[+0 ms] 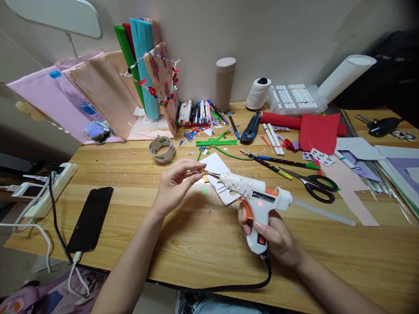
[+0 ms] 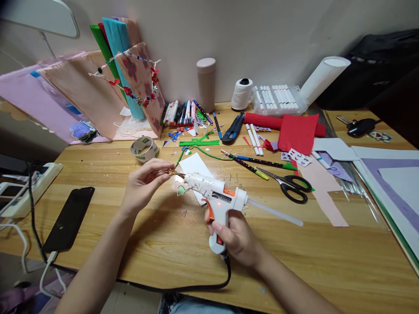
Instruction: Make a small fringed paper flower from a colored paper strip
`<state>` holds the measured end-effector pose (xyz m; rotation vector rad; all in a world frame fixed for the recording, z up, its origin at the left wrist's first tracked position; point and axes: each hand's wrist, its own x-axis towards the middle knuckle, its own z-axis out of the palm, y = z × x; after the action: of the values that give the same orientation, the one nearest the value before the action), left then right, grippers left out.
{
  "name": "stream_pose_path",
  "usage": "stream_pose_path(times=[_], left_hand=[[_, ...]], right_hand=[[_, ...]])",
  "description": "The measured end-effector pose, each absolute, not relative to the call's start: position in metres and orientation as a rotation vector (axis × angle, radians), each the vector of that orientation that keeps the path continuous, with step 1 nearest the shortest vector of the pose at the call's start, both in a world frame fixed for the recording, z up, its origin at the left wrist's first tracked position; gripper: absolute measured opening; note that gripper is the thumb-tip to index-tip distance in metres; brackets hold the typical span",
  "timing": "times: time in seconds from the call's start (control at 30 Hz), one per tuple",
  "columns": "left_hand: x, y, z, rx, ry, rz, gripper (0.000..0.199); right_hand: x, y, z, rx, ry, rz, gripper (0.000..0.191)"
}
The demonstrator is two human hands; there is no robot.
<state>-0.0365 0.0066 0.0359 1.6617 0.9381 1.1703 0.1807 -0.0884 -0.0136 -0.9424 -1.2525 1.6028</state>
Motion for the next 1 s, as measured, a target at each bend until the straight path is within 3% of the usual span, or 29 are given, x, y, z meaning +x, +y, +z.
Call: stream_pose_path(times=[0.73,0.87,1.0], left_hand=[[-0.046,0.004,0.047,1.575,0.967,1.304,0.018],[-0.062,-0.010,0.053,1.448,1.060,1.458,0.019],[-0.080,-0.037,0.059,1.370,1.125,1.527,0.021]], right_hand=[[0.176,-0.080,-0.007,-1.030,-1.406,1.502,0.034],[0.155,-0.056,-0.002,-1.007,-1.478,1.539,0.025],[0.102,-0.012,0.005,-0.939,-1.638,1.638,0.032]])
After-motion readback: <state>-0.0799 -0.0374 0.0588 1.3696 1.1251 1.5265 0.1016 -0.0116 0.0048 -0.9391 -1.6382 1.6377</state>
